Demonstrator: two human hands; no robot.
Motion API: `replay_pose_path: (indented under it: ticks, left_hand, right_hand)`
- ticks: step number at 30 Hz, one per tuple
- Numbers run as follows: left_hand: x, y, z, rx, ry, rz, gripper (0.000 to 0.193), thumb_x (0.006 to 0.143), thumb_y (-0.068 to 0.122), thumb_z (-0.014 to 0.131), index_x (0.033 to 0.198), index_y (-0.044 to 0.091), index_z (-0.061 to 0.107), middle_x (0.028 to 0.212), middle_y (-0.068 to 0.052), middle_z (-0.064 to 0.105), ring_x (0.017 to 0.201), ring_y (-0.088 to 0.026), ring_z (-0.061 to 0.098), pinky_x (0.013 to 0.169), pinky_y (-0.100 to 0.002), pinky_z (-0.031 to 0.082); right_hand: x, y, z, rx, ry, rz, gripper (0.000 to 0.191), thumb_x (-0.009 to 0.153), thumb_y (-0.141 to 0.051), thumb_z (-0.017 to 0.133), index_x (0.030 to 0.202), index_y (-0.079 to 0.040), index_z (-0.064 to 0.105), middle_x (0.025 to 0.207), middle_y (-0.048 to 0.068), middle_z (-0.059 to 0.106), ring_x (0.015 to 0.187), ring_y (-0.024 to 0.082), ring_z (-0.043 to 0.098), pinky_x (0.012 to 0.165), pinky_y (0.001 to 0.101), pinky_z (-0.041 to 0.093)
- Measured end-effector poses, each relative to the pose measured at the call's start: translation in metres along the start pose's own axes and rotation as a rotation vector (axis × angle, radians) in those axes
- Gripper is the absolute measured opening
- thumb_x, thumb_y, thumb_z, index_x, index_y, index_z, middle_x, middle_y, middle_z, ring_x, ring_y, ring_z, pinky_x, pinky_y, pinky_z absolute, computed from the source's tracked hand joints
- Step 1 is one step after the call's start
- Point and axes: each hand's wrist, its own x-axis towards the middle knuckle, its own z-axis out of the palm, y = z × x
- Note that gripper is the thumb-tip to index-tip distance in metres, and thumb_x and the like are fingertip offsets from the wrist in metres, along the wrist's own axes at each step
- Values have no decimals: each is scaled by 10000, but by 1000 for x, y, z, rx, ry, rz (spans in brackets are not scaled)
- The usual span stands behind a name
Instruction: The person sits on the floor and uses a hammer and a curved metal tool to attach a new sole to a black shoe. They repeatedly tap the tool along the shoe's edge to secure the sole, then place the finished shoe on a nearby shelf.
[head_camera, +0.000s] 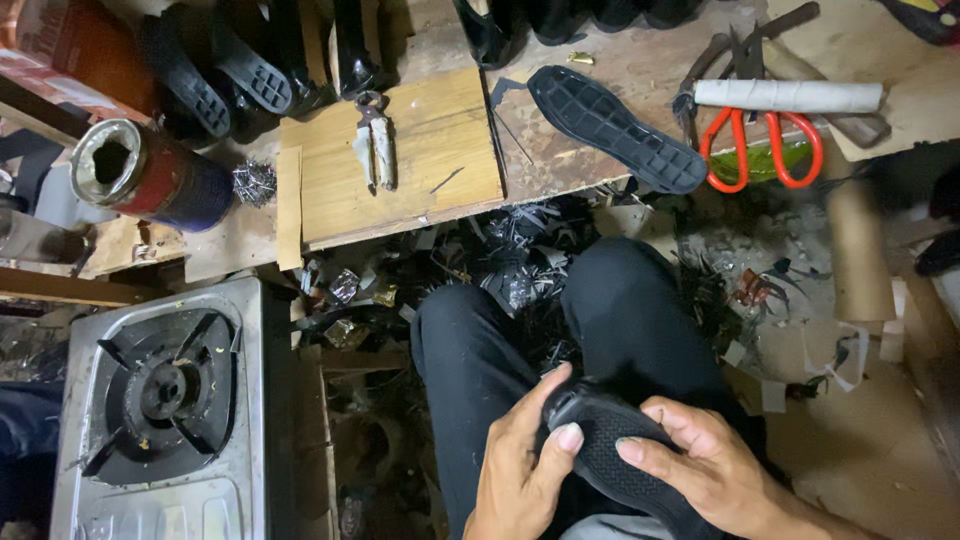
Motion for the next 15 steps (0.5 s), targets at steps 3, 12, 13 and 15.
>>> replay_pose_path:
  ticks: [3,12,13,15]
  left_hand:
    - [-4,5,-1,67,2,38,541,991,247,584,1404,-102,553,1235,-234,742,1167,-324,739,1056,-396,515]
    - [-23,-13,1,11,105,76,512,955,167,555,1372,-131,579,1270,-259,761,1235,-356,748,1102,-401,504]
    - [-26,-15,4,-10,149,64,500,940,166,564,1342,-127,610,1242,-258,780,1195,-351,755,1083,-397,526]
    - [-31,-20,8,-51,243,40,478,910,166,583,1282,-120,672,1186,-257,817,1114,-341,770,1045,-388,570]
  right_hand:
    - [-2,2,4,-24,-11,-28,177,880,-165,735,993,-30,714,816,39,740,739,80,645,668,270,550]
    - [-7,3,10,-322,-44,-190,141,865,-170,756,957,-67,731,772,41,800,715,111,746,661,291,610]
    - [-8,1,12,-347,-49,-184,140,859,-173,760,951,-72,729,762,43,801,703,118,773,654,297,610]
    - [-9,-2,19,-256,-82,-167,149,855,-161,760,959,-60,726,796,63,818,734,145,796,672,310,623]
